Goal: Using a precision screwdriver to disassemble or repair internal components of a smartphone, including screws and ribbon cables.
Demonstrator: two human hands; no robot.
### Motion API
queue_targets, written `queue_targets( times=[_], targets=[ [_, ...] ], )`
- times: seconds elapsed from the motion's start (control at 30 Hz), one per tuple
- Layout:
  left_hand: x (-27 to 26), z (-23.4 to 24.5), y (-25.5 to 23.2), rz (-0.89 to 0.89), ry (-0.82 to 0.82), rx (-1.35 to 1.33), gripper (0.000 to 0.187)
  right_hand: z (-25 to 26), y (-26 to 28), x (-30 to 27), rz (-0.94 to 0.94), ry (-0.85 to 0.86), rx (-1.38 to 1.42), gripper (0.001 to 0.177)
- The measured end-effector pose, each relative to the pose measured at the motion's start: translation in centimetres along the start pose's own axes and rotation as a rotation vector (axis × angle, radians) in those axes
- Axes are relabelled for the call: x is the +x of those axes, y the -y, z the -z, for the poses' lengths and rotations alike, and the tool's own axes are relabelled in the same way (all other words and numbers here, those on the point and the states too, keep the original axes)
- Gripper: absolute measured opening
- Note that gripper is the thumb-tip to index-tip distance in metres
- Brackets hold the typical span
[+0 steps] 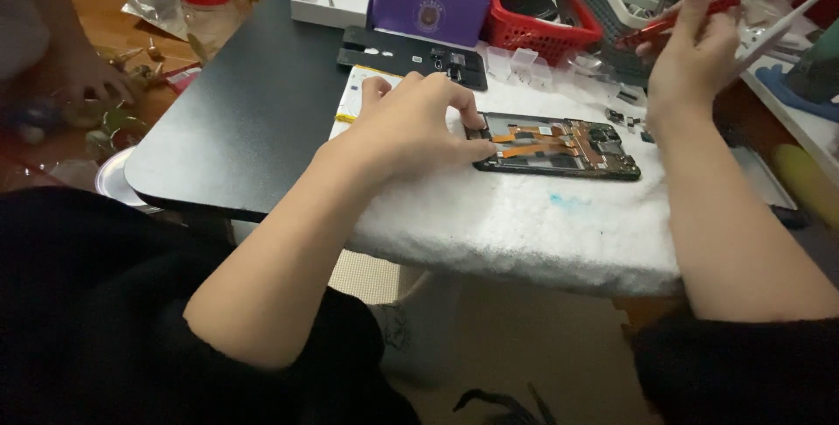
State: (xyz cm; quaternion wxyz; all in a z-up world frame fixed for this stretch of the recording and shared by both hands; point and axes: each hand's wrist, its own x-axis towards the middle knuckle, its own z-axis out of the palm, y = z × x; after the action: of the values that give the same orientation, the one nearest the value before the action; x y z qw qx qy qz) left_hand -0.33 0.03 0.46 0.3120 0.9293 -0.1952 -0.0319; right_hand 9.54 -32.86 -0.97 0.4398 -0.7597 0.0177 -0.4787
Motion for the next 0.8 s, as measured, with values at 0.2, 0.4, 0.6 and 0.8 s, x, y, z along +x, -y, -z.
queue_targets(
  times=[0.2, 0.4, 0.6, 0.8],
  targets=[
    [0.3, -0.1, 0.2, -0.033, -0.004, 0.022, 0.027, 0.2, 1.4, -0.7, -0.071, -0.041, 0.066, 0.036],
    [0.3, -0.2, 0.2, -0.04, -0.018, 0.013, 0.024, 0.1, 1.6, -0.4, -0.201, -0.078, 0.144, 0.036],
    [0.7, -0.3, 0.3, -0.057, -0.015, 0.056, 0.028, 0.4, 1.5, -0.4, -0.198, -0.074, 0.053, 0.031],
    [0.3, 0.0, 0.2, -0.067, -0.008, 0.03, 0.025, 0.6, 2.9, -0.8, -0.385, -0.137, 0.24, 0.033]
  ],
)
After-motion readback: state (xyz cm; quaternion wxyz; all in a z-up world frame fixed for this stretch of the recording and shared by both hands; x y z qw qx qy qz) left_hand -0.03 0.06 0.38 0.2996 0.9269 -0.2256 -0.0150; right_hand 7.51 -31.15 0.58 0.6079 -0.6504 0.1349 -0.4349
